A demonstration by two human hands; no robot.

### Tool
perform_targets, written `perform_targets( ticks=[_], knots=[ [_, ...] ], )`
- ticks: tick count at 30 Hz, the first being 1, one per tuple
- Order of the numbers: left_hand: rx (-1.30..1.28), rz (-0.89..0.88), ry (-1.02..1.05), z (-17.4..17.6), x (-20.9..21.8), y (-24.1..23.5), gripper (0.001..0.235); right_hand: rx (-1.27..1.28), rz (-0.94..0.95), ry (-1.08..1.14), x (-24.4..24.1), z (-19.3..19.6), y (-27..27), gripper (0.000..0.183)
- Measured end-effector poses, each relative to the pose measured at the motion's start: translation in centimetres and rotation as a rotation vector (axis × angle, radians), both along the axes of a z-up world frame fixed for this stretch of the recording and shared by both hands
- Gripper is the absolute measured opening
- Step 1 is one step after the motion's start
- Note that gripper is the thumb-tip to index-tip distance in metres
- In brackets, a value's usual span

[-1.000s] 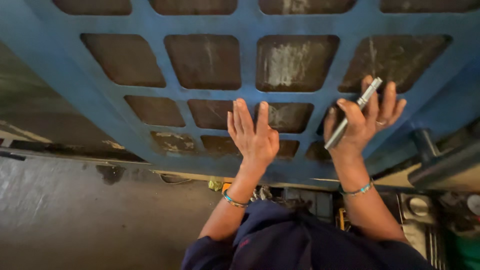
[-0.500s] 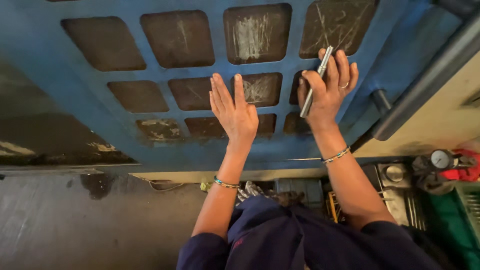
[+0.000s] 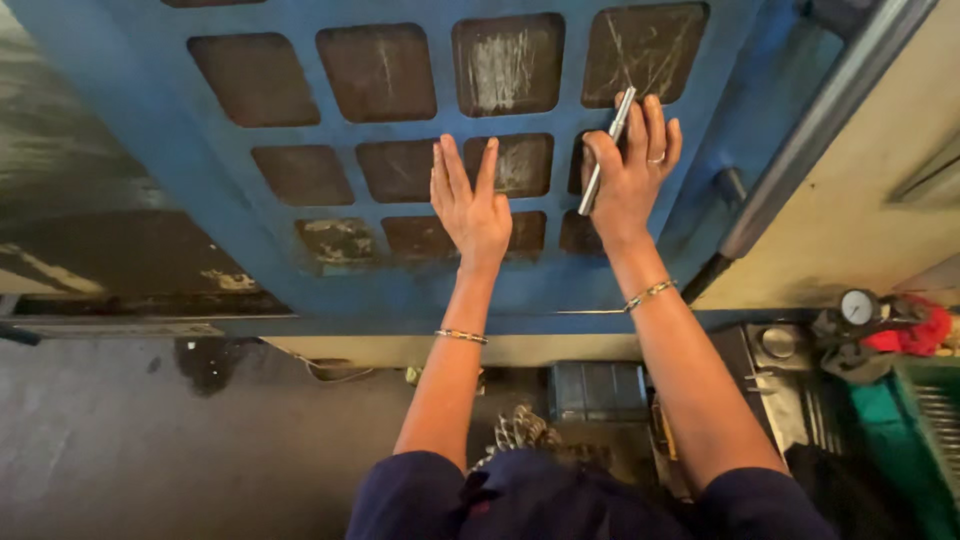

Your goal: The person opens a blue machine door, inserts a metal rod into a rotating spindle, and closes the door. They then operate the machine's control panel and retrieve a finished metal rod from a green bin. The person repeats this process with another metal rod.

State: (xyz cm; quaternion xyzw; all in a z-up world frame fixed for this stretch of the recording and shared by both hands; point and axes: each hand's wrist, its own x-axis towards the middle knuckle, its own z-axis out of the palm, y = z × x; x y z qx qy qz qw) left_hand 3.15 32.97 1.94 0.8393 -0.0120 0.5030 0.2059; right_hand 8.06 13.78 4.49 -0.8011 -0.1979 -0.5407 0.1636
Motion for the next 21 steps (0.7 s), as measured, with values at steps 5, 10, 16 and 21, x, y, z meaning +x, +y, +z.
perform_targets(
  ticks=[5,10,16,21],
  knots=[
    [-0.078,-0.063,0.063,0.6,-0.4,-0.2,0.072,-0.005,0.012,-0.031,0.8,-0.1,-0.2,0.014],
    [-0.065,-0.01,0.046,0.5,-0.1,-0.2,0.075,-0.037,0.035,-0.032,1.1,-0.7,-0.5,0.015],
    [-0.051,0.005,0.034,0.7,-0.2,-0.3,0.074,-0.05,0.04,-0.03,0.8,0.0,-0.6,0.028],
    [-0.053,-0.009,0.039,-0.2,0.1,-0.1,0.069,-0.046,0.035,-0.044,0.8,-0.6,-0.6,0.032]
  ],
)
